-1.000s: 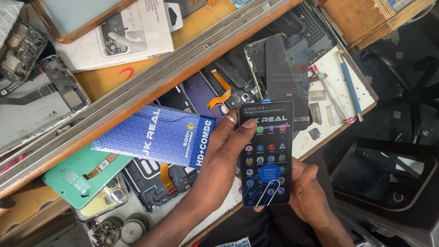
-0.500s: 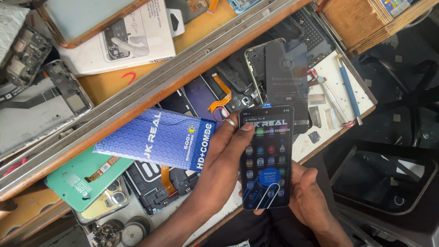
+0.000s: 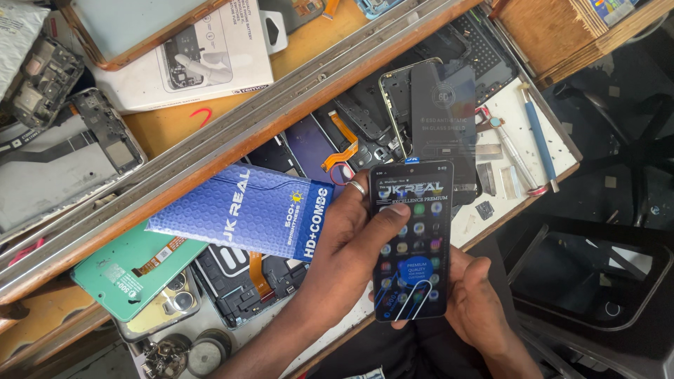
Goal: The person holds a disassembled smartphone and repeatedly taps and swipes the screen to test touch responsiveness. The person then removes the battery from the phone chassis and sets it aside.
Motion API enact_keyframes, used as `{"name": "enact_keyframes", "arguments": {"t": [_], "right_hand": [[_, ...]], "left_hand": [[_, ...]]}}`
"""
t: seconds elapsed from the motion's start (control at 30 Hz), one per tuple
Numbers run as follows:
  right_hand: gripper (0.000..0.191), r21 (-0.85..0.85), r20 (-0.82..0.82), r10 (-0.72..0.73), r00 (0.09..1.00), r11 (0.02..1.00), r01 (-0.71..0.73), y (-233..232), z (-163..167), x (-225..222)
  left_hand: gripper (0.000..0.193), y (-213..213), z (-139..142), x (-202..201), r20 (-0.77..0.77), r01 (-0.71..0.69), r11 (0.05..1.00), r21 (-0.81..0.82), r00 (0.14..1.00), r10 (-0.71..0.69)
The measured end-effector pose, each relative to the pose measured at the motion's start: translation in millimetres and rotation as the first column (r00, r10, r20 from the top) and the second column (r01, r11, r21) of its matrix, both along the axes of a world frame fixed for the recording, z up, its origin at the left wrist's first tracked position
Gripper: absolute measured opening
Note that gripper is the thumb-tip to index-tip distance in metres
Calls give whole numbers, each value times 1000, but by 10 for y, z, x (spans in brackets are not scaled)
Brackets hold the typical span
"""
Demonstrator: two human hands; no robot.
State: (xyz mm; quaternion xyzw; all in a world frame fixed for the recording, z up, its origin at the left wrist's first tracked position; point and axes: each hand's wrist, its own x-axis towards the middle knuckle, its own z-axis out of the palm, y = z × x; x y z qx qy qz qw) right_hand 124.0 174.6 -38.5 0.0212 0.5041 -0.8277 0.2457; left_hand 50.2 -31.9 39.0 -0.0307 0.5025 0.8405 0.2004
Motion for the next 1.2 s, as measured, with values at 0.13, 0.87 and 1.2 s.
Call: {"name": "enact_keyframes", "arguments": {"t": [0.13, 0.87, 1.2], "right_hand": [[101, 2, -30, 4, 1000, 1000, -4, -22, 21, -4], [103, 36, -22, 3, 1000, 999, -3, -53, 54, -35], [102, 9, -28, 5, 1000, 1000, -5, -79, 46, -33]], "left_hand": [[37, 6, -27, -5, 25, 16, 999, -28, 1000, -15], [49, -47, -4, -6, 51, 10, 986, -166, 999, -1], [44, -64, 25, -14, 3, 14, 993, -117, 1000, -14]]}}
